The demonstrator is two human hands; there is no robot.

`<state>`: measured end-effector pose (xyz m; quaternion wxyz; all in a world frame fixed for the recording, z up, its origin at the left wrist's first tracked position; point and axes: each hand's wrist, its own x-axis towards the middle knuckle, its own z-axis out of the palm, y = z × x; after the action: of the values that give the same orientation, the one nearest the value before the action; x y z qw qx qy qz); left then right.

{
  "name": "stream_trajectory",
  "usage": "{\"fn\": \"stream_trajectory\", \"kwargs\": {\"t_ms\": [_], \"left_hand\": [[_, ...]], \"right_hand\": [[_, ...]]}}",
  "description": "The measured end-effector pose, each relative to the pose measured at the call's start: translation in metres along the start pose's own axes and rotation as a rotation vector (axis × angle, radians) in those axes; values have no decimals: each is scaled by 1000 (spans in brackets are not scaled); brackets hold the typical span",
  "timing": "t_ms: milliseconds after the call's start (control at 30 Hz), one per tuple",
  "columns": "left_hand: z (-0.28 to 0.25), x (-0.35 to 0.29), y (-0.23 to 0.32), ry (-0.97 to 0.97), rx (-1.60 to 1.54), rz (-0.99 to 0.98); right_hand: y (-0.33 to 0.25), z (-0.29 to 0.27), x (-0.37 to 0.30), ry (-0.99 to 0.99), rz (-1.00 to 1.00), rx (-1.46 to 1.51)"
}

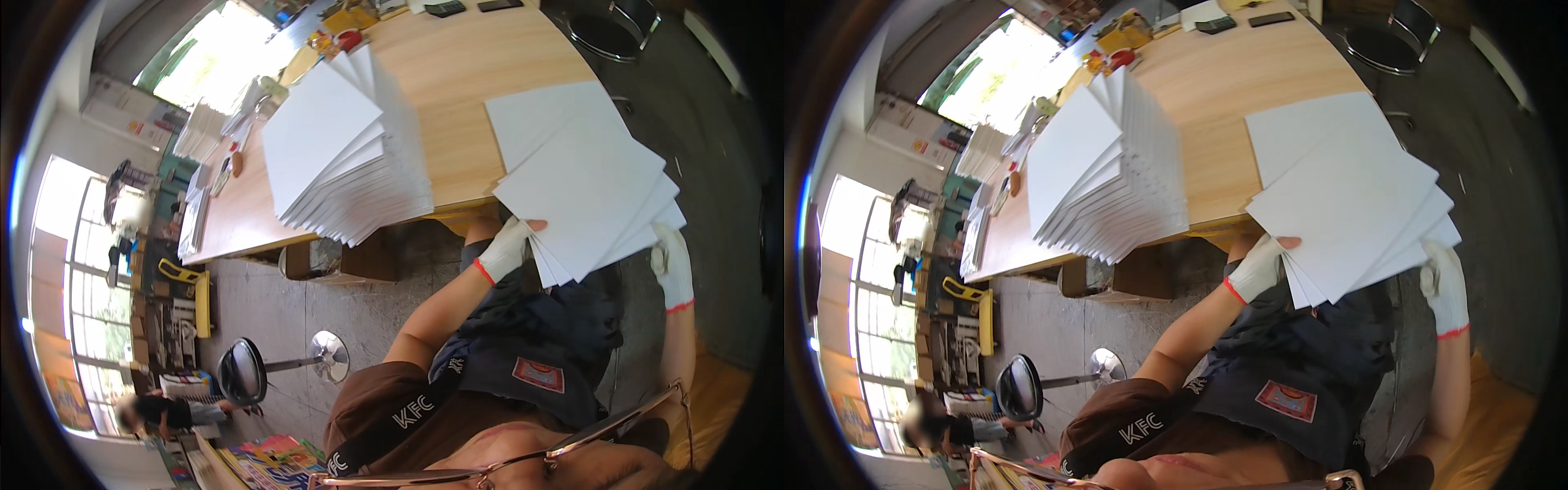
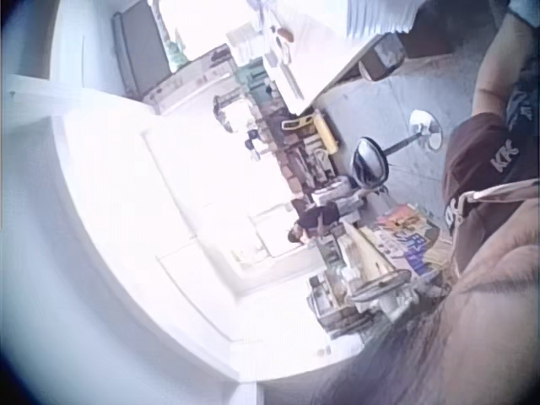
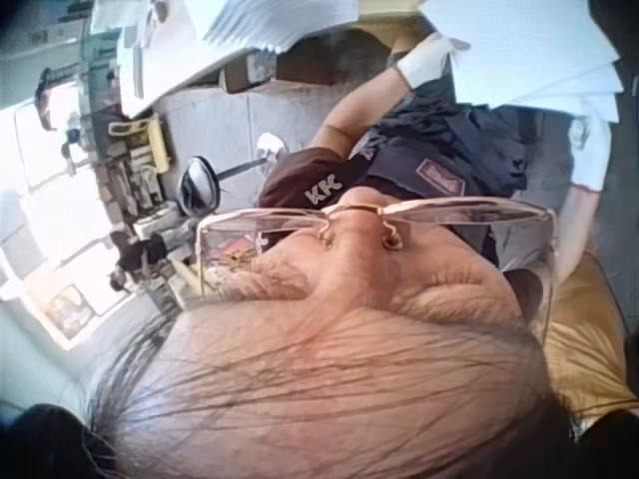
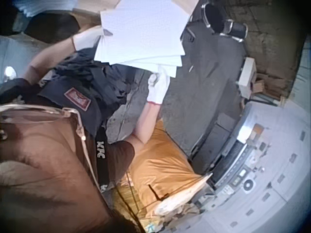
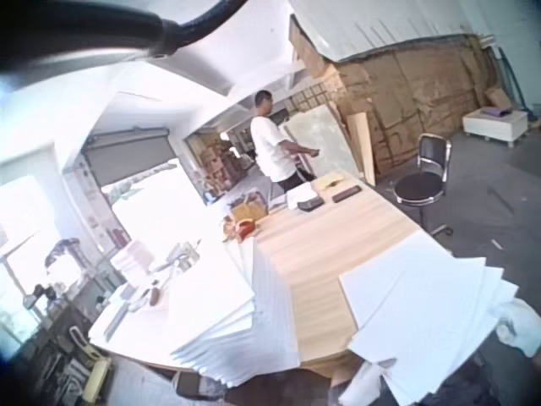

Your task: The person stacks white paper sheets on a wooden table, aligning them by hand. They then place the stack into a clear plastic bag and seal it. The person also handles a roll of tape and a small orange tool during the process.

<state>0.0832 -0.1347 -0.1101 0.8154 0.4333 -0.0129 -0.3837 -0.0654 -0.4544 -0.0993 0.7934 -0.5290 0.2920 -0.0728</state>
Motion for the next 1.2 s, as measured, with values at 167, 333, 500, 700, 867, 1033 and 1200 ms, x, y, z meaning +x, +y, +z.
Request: {"fn": "stream_trajectory", "kwargs": {"t_ms": [167,333,500,700,867,1033,1200], "left_hand": [[24,-45,29,20,-108,118],[62,-116,103,83,27,321],[84,-156,172,181,16,658],[48,-157,251,366,-144,1001],[33,-138,271,466,-155,1072],[-6,-122,285,511,-256,944],[-18,-113,280,604,-271,931]], "right_hand": [[0,11,-21,-104,-3,42],[-5,36,-49,-415,-98,72],[8,48,-43,-533,-49,175],[19,56,-36,-550,-19,206],[28,44,-34,-470,6,240],[37,39,-29,-444,35,270],[42,35,-31,-461,26,297]]}}
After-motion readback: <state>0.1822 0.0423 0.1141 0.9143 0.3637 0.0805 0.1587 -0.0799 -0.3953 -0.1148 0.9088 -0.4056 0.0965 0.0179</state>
